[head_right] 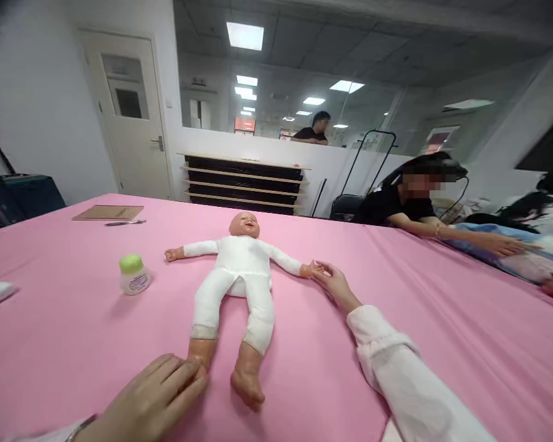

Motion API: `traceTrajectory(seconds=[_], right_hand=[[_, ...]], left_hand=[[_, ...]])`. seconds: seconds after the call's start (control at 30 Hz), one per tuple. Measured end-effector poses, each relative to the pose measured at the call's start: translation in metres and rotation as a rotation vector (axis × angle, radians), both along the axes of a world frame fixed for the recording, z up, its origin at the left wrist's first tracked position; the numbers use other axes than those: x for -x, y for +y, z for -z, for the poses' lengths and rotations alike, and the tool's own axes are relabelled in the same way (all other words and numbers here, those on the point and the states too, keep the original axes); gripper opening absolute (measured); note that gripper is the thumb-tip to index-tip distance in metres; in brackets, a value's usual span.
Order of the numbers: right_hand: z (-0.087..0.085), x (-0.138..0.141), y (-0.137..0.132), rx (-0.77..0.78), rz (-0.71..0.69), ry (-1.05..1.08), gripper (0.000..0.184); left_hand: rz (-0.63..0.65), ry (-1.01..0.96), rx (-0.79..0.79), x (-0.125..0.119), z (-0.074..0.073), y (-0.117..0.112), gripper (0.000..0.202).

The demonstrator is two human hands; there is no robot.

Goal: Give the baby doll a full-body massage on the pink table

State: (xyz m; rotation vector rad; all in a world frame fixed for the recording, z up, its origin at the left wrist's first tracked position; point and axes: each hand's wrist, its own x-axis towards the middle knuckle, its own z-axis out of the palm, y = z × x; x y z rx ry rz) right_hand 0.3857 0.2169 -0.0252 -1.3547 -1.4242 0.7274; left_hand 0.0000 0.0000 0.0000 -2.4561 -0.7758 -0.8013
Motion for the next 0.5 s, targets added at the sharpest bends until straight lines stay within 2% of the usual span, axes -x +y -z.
traceTrajectory(seconds=[0.1, 0.2, 0.3, 0.37, 0.43, 0.5], right_hand=[[0.009, -0.001, 0.001, -0.008, 0.005, 0.011, 0.06], [-0.004, 0.002, 0.006, -0.067, 0.063, 0.017, 0.057], [-0.039, 0.014, 0.017, -0.223, 0.111, 0.042, 0.053], [-0.068, 0.031, 0.028, -0.335, 0.084, 0.087, 0.049], [-0.094, 0.056, 0.038, -0.39, 0.011, 0.106, 0.043], [-0.111, 0.087, 0.047, -0.405, -0.085, 0.076, 0.038]], left_hand=[[0.005, -0.029, 0.032, 0.003, -0.002, -0.003, 0.028], [-0.002, -0.114, -0.011, 0.005, -0.016, 0.001, 0.025], [-0.015, -0.207, -0.098, 0.002, -0.042, 0.015, 0.025], [-0.015, -0.251, -0.133, -0.006, -0.057, 0.029, 0.027], [-0.001, -0.286, -0.148, -0.016, -0.066, 0.045, 0.026], [0.025, -0.301, -0.151, -0.028, -0.069, 0.062, 0.023]])
